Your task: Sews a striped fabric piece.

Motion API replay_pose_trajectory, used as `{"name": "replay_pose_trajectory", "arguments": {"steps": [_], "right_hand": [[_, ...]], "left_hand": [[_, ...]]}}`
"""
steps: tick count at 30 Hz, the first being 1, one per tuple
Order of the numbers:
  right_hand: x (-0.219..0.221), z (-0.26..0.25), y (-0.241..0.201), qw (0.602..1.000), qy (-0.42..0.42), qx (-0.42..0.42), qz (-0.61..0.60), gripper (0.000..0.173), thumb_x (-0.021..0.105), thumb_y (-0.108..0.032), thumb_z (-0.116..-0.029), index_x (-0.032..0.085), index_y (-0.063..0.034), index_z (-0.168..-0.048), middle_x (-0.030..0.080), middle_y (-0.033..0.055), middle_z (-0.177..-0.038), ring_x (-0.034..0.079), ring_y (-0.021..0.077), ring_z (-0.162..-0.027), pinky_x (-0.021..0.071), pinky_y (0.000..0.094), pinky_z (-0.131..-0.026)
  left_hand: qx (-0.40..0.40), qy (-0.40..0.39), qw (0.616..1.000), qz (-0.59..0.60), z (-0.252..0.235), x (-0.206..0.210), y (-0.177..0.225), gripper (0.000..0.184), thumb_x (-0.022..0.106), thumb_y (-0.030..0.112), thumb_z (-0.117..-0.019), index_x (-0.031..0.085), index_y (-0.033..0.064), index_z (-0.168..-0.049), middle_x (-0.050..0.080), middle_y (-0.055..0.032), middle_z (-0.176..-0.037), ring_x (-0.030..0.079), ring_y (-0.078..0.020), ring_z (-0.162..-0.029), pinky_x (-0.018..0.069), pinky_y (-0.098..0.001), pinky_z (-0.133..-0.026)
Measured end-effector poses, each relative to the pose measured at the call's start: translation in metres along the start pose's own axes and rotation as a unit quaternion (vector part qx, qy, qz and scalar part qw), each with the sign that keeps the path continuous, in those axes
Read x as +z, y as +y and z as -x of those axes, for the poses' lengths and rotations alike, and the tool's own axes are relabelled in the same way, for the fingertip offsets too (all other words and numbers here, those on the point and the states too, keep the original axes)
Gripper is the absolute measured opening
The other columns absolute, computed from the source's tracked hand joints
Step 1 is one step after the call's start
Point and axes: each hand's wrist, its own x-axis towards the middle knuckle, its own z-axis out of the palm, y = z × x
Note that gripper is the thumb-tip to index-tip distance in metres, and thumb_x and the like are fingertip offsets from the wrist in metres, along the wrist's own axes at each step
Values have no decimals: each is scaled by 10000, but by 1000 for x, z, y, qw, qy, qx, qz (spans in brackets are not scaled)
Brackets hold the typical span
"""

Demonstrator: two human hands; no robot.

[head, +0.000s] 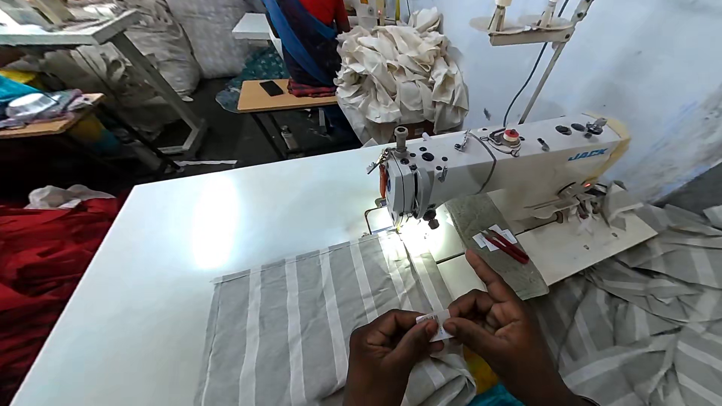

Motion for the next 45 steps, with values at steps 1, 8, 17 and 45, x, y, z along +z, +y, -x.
{"name": "replay_pose_trajectory", "arguments": {"steps": [1,8,17,45], "right_hand": [[1,0,0,1000,2,3,-1,892,778,-58,-881,252,-22,-1600,725,42,-872,709,114,-724,622,242,-666],[1,-15,15,994,8,86,-68,840,783,5,-853,339,-57,-1563,725,81,-845,722,154,-694,632,269,-646],[6,-35,34,983,30,150,-103,738,760,30,-853,427,-49,-1506,714,98,-834,717,163,-696,630,283,-656],[23,-82,101,834,-55,17,549,266,644,-95,-927,772,-65,-1158,662,141,-890,686,268,-773,582,404,-657]], "left_hand": [[0,3,1000,3,0,0,-1,33,713,27,-917,743,14,-924,757,-23,-801,747,-117,-687,660,-294,-661],[-25,25,999,18,-8,-7,-19,62,712,44,-921,746,-8,-918,754,-63,-780,741,-131,-660,648,-281,-635],[-66,90,993,37,-28,-10,-35,57,714,16,-904,727,-30,-935,752,-89,-781,742,-150,-657,649,-292,-641],[333,-85,707,-618,-153,-77,-95,162,656,175,-910,804,109,-896,781,-56,-1019,749,-259,-987,603,-452,-800]]}}
